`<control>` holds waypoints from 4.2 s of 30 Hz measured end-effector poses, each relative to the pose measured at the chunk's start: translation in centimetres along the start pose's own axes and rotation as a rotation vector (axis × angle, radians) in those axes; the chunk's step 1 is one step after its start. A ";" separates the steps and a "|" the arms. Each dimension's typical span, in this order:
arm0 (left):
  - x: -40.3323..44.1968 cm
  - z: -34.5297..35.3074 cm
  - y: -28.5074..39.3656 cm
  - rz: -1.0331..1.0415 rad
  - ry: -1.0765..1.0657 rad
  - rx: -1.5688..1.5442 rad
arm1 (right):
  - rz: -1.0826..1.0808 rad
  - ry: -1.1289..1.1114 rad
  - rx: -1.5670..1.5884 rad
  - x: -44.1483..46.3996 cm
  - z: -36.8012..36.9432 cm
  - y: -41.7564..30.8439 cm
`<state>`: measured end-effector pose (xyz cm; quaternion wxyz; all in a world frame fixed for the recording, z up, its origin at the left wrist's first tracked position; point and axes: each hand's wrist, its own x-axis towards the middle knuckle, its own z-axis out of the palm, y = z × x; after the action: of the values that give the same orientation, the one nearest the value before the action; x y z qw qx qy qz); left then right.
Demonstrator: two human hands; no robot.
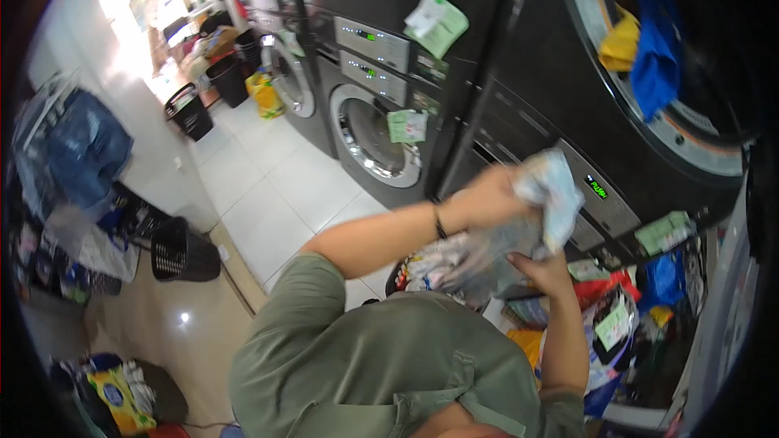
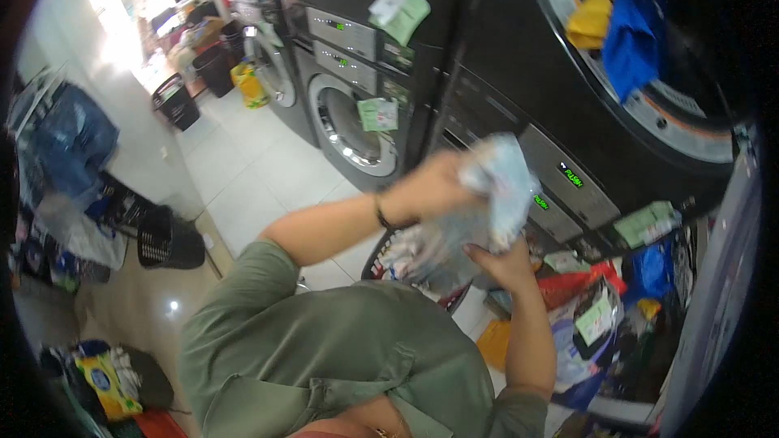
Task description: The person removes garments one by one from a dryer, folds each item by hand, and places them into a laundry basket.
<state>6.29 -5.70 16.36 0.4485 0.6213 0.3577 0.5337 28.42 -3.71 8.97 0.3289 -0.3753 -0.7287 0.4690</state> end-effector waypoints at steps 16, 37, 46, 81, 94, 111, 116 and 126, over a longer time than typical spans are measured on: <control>0.9 -17.9 3.0 0.145 -0.196 -0.362 | -0.252 -0.017 0.404 1.1 -18.9 -5.1; -7.4 -12.3 -9.5 0.137 0.614 -0.035 | -0.374 1.357 -0.160 -9.0 -9.0 1.3; -1.3 -0.2 -0.8 0.560 0.331 -0.115 | -0.466 1.076 -0.310 -1.3 -2.3 -8.0; -14.3 -0.1 -14.3 -0.591 -0.167 0.333 | -0.492 0.942 -0.953 23.3 -21.9 -17.8; -2.3 2.9 -2.4 0.393 0.026 0.526 | -0.866 -0.432 -0.266 2.8 5.1 -13.8; -4.4 -1.7 -7.1 0.360 -0.230 0.727 | -0.130 0.569 -0.164 3.7 -1.9 1.2; 0.0 0.2 -8.9 0.009 -0.097 0.578 | -0.177 0.300 -0.393 2.3 -2.5 -7.6; 1.4 -10.2 0.3 -0.260 -0.344 0.680 | -0.422 0.732 -0.872 0.3 -16.1 -6.1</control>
<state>-3.50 -2.72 17.42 0.3346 0.7641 0.5092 0.2119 40.24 1.86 20.25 0.4600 -0.4596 -0.7520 -0.1077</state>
